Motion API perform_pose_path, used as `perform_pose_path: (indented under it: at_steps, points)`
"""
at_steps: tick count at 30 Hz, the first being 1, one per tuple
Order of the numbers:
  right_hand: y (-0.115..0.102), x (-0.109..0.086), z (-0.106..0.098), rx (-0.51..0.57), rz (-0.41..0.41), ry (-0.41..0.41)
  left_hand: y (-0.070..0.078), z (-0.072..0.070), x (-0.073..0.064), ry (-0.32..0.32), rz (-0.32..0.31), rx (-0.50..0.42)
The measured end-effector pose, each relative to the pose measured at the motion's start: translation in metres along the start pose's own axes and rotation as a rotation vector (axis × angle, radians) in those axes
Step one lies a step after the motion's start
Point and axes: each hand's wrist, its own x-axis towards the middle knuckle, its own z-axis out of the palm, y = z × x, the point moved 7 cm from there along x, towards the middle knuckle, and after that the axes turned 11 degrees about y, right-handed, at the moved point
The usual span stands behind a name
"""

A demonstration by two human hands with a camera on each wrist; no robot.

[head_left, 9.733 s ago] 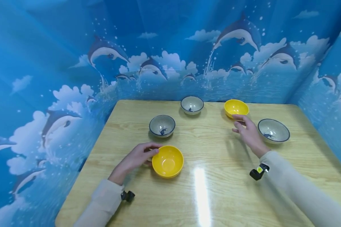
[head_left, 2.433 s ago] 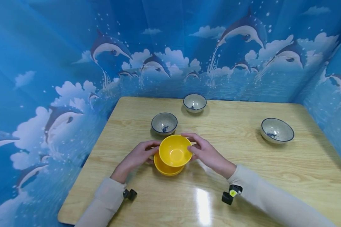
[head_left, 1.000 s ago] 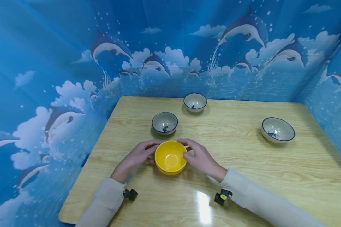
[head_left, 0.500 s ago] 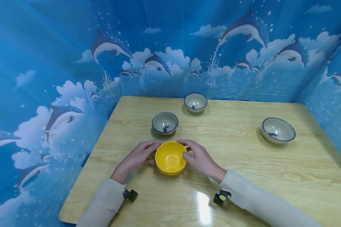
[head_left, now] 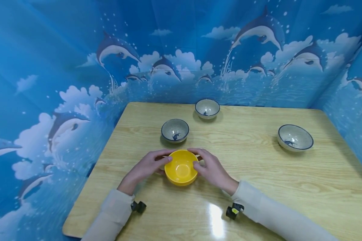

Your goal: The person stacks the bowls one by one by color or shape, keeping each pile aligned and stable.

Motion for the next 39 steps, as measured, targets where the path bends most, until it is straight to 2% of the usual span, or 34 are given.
perform_pose_path:
  at_steps: [9,21,28,34,39]
  points:
    - [0.003,0.000,0.000,-0.017,-0.009,0.023,0.001,0.000,0.000,0.011,0.019,0.030]
    - [0.010,0.000,-0.011,0.051,0.029,0.074,0.001,0.001,0.001,0.025,-0.002,0.025]
    - [0.022,-0.001,-0.030,0.115,0.093,0.091,0.000,0.001,0.000,0.032,-0.025,0.014]
    - [0.035,-0.001,-0.055,0.026,0.100,0.139,0.001,0.001,0.000,0.036,-0.031,0.012]
    - [0.045,0.000,-0.084,-0.030,0.093,0.174,0.000,0.000,0.000,0.037,-0.032,0.015]
